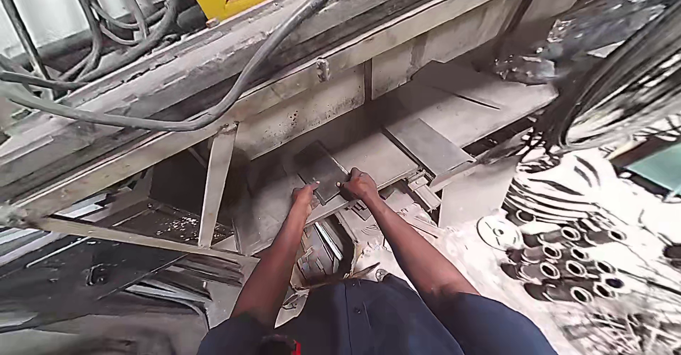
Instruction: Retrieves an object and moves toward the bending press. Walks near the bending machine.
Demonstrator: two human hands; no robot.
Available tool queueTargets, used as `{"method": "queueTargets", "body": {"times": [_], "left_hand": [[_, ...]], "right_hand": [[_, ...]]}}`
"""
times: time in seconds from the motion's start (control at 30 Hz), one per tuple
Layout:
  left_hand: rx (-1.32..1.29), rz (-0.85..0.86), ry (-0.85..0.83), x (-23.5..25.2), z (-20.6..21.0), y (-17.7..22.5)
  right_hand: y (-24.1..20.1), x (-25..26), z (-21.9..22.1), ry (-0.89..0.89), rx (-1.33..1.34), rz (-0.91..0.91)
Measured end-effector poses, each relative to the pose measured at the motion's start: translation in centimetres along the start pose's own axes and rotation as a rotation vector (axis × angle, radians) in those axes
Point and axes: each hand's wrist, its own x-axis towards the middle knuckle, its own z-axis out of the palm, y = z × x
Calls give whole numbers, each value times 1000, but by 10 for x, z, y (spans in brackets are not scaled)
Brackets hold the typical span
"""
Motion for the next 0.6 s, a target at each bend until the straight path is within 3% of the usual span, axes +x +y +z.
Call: {"method": "queueTargets", "body": {"times": [0.13, 0.3, 0.43, 0.6], "left_hand": [[-35, 3, -2, 3, 24, 4], [-254, 27, -164, -11, 50, 11], [-336, 26, -102, -35, 67, 13], [-378, -20, 13, -81, 71, -21]], "right_hand": [[11, 15, -11, -40, 85, -22], [38, 12, -21, -102, 339, -18], [70, -33, -17, -119, 835, 69], [104, -67, -8, -543, 1582, 324]]}}
